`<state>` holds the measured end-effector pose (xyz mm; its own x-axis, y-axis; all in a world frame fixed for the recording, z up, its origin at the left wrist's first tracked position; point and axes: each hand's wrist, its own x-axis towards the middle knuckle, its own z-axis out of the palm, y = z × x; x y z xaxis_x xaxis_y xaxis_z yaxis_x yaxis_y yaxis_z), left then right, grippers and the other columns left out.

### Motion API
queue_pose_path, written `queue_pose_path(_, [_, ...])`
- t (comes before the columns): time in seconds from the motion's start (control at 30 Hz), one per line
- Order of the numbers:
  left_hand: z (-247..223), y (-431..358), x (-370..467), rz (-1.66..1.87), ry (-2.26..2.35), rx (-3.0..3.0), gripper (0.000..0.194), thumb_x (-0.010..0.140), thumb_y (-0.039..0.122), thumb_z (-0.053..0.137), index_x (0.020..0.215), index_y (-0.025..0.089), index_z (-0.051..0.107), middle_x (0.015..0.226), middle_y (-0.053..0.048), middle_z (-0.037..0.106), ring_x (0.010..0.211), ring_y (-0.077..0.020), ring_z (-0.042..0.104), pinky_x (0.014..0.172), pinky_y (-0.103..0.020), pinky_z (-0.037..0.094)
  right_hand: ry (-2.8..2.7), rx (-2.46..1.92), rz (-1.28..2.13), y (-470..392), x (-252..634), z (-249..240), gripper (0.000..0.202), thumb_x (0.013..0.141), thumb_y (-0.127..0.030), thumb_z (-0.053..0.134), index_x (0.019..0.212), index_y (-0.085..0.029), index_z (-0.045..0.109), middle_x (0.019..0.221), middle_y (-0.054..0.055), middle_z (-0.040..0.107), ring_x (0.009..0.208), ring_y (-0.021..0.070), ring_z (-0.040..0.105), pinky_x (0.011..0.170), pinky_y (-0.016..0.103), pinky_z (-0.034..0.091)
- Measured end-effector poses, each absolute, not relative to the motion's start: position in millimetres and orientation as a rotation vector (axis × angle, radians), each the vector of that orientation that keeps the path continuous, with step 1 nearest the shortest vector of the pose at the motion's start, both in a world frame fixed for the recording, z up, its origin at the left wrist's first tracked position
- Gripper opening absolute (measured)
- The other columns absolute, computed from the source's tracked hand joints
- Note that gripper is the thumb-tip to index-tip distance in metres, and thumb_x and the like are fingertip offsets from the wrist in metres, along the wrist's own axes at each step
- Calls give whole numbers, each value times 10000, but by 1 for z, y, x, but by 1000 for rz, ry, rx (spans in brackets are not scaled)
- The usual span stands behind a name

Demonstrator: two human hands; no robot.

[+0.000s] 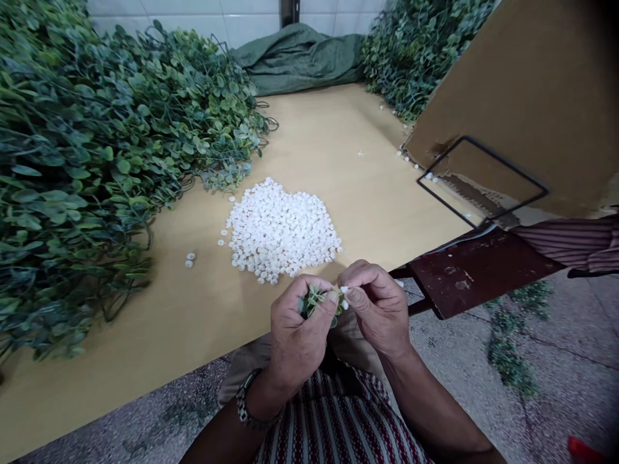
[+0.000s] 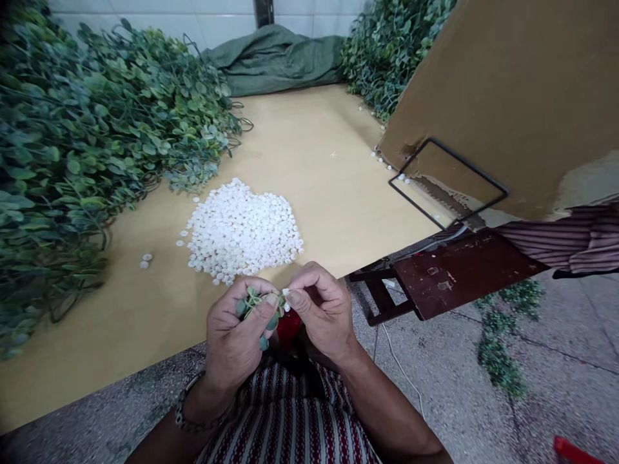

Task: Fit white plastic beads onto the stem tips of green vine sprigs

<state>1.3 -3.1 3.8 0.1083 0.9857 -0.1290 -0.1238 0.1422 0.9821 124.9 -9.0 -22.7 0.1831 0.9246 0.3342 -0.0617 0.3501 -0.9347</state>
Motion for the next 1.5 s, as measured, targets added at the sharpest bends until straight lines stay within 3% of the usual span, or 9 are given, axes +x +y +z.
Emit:
queue_pose_path(1.0, [13, -1, 9, 1139, 1282, 1107, 108, 738, 229, 629, 670, 190, 555, 522, 62, 453, 447, -83, 409, 443, -193, 377, -1424, -1065, 360, -9, 127, -27, 95, 870, -140, 606, 873, -234, 620, 719, 12, 615, 694, 177, 587, 629, 335, 491])
queue_pose_path(1.5, [1, -2, 8, 1198, 1213, 1207, 134, 789, 241, 598, 667, 187, 589, 509, 56, 466, 454, -88, 415, 465, -194, 398, -1471, -1056, 368, -11, 130, -24, 159, 846, -79, 617, 891, -228, 648, 749, 13, 629, 716, 169, 594, 635, 318, 492])
